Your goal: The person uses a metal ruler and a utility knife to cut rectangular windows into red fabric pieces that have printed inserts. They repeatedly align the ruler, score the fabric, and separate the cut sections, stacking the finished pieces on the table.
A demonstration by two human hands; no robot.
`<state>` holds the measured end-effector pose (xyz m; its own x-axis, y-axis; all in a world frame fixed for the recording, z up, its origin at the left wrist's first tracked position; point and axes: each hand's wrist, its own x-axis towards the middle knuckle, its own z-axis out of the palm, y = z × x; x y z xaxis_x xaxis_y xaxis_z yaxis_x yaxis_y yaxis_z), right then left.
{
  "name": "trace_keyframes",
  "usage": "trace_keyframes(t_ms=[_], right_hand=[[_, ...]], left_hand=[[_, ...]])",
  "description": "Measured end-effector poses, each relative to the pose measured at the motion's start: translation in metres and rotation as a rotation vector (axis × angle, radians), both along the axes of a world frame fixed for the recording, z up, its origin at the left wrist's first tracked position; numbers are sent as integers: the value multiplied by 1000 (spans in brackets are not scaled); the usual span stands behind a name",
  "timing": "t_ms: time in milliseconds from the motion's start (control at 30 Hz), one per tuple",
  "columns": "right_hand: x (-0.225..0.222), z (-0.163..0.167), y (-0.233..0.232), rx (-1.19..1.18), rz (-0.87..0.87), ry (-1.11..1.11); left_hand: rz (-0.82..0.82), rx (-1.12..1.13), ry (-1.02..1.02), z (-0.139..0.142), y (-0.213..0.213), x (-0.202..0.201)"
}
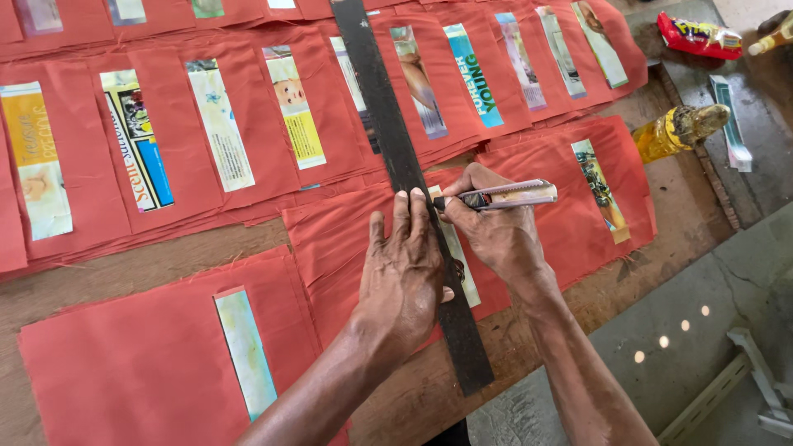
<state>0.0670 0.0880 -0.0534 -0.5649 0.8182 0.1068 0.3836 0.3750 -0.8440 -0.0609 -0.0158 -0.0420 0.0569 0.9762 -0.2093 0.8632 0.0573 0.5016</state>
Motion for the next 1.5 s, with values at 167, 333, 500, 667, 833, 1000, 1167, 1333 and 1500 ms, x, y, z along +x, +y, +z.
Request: trace_keyframes(t_ms=[167,333,500,667,833,1000,1167,1333,1500], right_hand=[[5,1,-10,-81,-34,-9],[14,6,-22,-148,-47,-2],[27,13,-39,-190,-98,-65],[37,20,-57,-290,-155,-39],[47,24,-70,-241,-135,-59],[56,22,-80,-107,-144,-170],[59,20,-81,-158,-153,-128],[61,19,-79,-127,-131,-131],[58,21,-80,-172,-123,-88]], left_hand=[[9,8,-11,-2,0,0],[13,22,-33,0,0,0],[12,-55,-28,2,4,1],[22,14,-19,1,2,1],[21,12,-15,2,2,3],[18,-5,6,2,1,2],[13,20,19,4,0,2],[11,12,22,5,0,1],[15,1,18,4,-1,2]])
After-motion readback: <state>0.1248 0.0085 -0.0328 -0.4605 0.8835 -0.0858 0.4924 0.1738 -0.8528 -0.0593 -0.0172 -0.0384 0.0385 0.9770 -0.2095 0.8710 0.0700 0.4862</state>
